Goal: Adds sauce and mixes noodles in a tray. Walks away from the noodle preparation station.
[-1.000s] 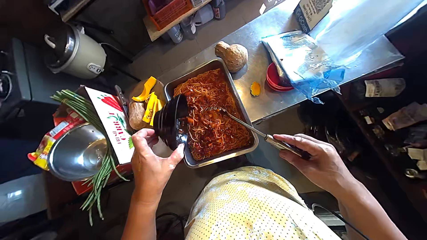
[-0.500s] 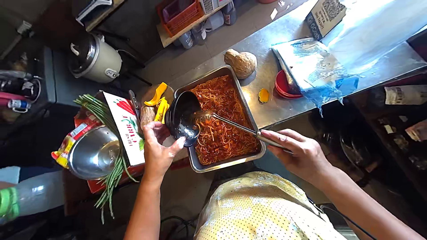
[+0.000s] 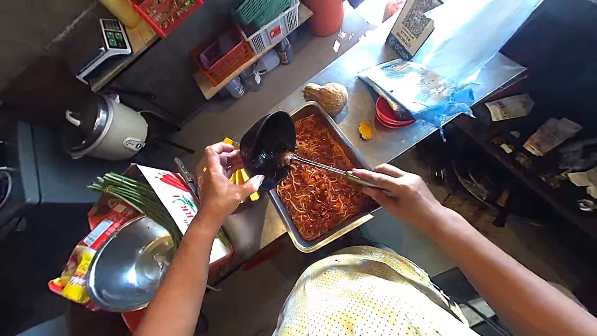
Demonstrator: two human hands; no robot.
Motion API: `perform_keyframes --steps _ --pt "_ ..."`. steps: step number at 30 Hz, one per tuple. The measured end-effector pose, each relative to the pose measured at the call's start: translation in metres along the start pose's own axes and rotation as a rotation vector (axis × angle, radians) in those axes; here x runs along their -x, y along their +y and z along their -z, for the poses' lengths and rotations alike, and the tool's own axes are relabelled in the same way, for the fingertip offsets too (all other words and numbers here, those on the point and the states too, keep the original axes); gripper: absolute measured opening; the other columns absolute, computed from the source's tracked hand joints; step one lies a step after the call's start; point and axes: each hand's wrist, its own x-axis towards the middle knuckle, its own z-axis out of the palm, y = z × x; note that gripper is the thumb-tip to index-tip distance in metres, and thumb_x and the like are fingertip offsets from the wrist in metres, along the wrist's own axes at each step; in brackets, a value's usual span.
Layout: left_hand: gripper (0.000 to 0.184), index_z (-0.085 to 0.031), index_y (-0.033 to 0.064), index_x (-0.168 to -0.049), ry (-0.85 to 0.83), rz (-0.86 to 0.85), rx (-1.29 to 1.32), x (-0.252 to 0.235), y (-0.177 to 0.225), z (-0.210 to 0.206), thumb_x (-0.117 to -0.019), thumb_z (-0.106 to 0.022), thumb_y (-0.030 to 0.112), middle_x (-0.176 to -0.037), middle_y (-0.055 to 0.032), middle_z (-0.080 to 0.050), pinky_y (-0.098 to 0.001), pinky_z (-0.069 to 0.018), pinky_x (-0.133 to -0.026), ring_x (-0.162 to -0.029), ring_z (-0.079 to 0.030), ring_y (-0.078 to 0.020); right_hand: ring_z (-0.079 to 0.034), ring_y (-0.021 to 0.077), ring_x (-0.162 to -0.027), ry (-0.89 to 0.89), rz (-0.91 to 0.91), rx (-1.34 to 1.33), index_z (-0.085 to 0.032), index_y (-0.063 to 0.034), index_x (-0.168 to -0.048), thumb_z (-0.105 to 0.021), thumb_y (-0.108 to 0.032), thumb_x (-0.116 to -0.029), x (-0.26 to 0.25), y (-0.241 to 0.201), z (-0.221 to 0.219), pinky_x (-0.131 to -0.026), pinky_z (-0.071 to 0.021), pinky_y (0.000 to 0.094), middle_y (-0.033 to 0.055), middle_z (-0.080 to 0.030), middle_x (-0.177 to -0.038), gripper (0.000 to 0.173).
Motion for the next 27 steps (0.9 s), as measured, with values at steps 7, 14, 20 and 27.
perform_keyframes --steps 7,14,20,27 --pt "0.086 -0.042 0.0053 -0.134 -0.149 -0.247 0.007 -0.021 -0.017 0.013 -0.0660 -0.089 0.029 -0.126 -0.0128 -0.064 -0.0378 -0.0562 -0.100 -0.115 -0.066 -0.0179 -0.068 0.0178 -0.096 0.281 -0.082 0.058 -0.068 -0.0111 -0.136 -0.063 -0.017 -0.0995 0.006 -0.051 -0.016 -0.083 -0.0586 0.0345 0.0133 -0.069 -0.113 0.037" --pt "0.087 -0.040 0.0013 -0.134 -0.224 -0.480 0.081 -0.033 -0.030 0.013 -0.0682 -0.090 0.030 -0.126 -0.0161 -0.062 -0.0387 -0.0547 -0.102 -0.116 -0.065 -0.0208 -0.066 0.0064 -0.091 0.172 -0.411 -0.163 -0.072 -0.0180 -0.130 -0.070 -0.019 -0.0923 0.069 -0.070 -0.041 -0.079 -0.0570 0.0250 0.0009 -0.071 -0.106 0.038" --pt "0.086 -0.041 0.0029 -0.135 -0.267 -0.562 0.064 -0.030 -0.034 -0.002 -0.0684 -0.090 0.029 -0.127 -0.0164 -0.061 -0.0422 -0.0544 -0.102 -0.116 -0.064 -0.0230 -0.065 0.0074 -0.093 0.352 -0.369 -0.073 -0.070 -0.0133 -0.133 -0.069 -0.019 -0.0953 0.068 -0.085 -0.036 -0.079 -0.0563 0.0237 0.0043 -0.069 -0.109 0.038" --pt "0.087 -0.041 0.0030 -0.134 -0.231 -0.573 0.045 -0.037 -0.039 -0.004 -0.0666 -0.091 0.026 -0.128 -0.0165 -0.062 -0.0440 -0.0545 -0.102 -0.117 -0.065 -0.0242 -0.067 0.0060 -0.090 0.217 -0.445 -0.235 -0.074 -0.0169 -0.128 -0.071 -0.018 -0.0915 0.075 -0.069 -0.059 -0.079 -0.0580 0.0248 0.0009 -0.072 -0.105 0.036"
